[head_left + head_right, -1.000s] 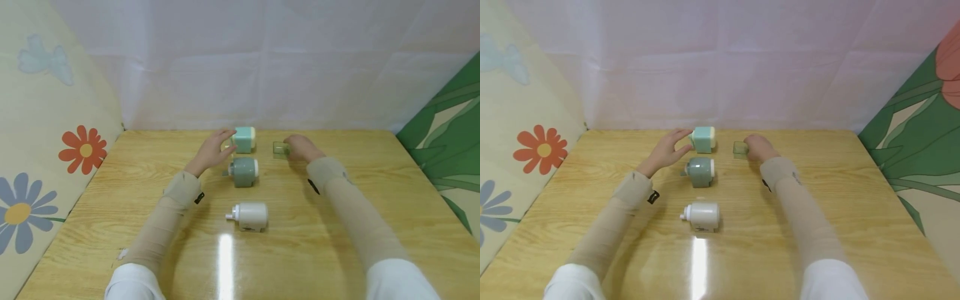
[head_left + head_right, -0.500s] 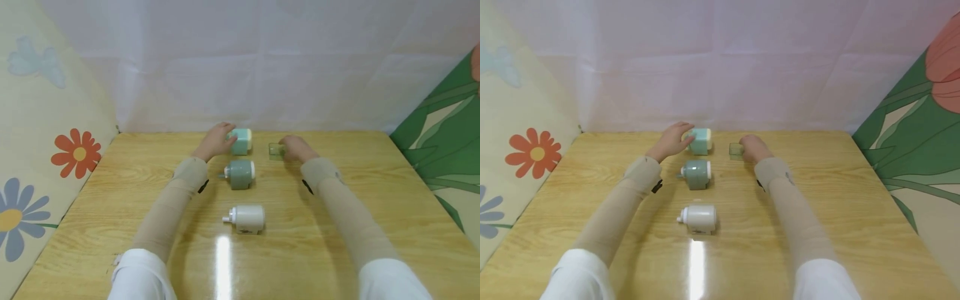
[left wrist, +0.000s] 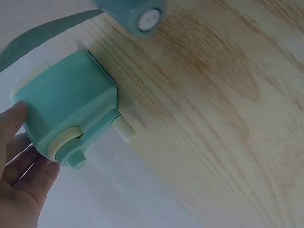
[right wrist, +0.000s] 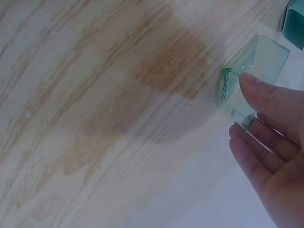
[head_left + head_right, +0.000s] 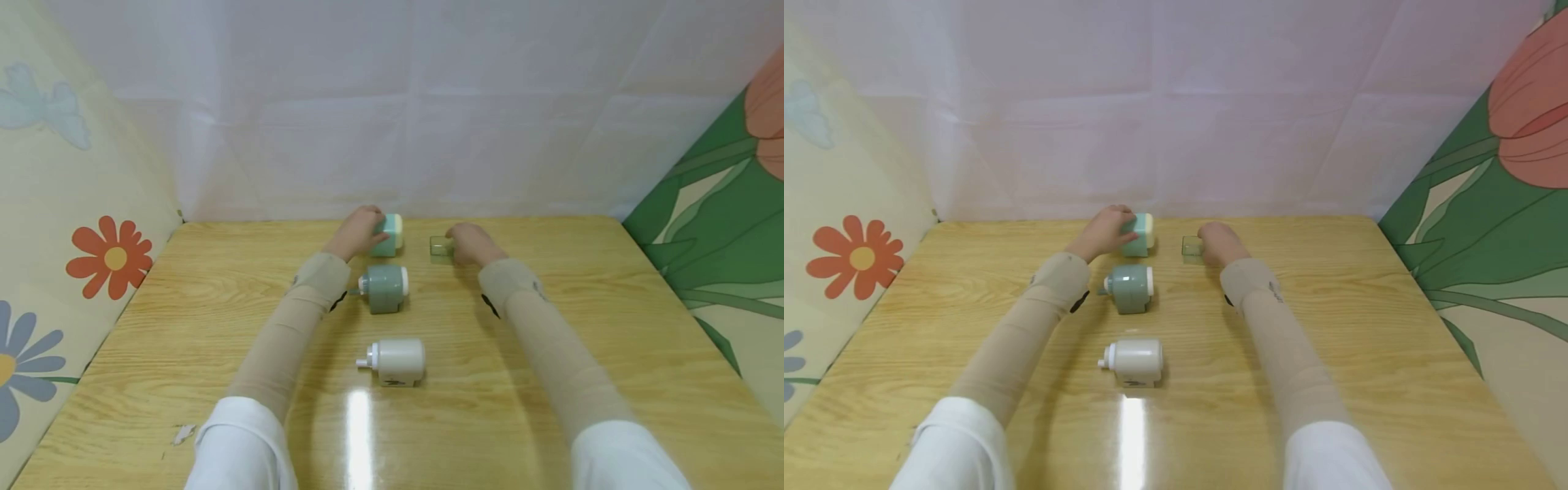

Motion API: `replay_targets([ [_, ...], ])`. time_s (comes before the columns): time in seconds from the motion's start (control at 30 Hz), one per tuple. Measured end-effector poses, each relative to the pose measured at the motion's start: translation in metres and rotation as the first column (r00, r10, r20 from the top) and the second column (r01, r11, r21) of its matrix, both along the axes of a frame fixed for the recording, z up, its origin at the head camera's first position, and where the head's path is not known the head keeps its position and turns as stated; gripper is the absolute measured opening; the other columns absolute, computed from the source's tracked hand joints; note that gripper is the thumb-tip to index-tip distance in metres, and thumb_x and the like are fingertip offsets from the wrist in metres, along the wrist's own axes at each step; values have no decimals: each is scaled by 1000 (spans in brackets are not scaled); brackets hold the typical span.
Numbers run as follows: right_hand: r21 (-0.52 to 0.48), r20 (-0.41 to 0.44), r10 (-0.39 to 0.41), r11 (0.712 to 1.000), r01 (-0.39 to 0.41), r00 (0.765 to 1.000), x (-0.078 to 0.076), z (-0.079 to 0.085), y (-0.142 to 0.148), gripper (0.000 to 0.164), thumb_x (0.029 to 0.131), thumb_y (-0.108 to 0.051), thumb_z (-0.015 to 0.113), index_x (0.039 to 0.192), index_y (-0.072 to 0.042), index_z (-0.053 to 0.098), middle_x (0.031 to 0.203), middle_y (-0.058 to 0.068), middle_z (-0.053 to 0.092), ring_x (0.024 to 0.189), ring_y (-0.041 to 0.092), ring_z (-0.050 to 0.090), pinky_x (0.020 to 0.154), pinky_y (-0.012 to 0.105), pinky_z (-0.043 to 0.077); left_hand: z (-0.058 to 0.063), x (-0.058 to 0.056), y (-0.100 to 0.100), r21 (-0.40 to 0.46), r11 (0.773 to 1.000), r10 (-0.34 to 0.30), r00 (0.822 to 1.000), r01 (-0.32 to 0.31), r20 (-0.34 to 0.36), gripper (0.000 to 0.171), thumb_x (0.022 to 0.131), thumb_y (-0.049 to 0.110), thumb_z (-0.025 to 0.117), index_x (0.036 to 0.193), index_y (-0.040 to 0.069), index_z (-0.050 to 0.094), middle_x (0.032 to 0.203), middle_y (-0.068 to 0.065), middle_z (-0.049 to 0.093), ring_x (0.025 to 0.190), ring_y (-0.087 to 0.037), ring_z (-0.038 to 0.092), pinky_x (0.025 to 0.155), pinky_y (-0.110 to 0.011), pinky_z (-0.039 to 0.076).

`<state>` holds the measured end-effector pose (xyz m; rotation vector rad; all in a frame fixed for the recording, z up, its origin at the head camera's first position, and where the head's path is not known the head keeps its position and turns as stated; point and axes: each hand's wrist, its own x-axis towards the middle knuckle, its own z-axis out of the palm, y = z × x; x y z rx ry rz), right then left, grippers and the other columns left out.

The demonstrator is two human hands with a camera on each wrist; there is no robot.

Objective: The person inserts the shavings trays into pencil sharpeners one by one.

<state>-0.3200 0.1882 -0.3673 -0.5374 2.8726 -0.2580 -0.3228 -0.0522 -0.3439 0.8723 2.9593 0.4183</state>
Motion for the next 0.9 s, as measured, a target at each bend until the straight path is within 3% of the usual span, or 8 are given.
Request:
replay_targets([
  [0.4,-15,-12,-7,1000,7,1000,2,5,0,55,64,13,61,118,12,52,120,27,52,113,42,46,99,48,35,-2,1,5,-19,1000,-14,994,12,-107,24,84,19,67,92,-3,65,104,-16,58,96,-27,55,85,-32,46],
  [0.9,-54,-11,28,998,-28,1000,1,10,-13,54,64,15,53,118,12,52,120,28,52,114,42,44,99,47,34,2,7,2,-42,999,-19,990,13,-139,25,83,22,68,90,-2,66,107,-16,59,99,-28,55,87,-33,45],
])
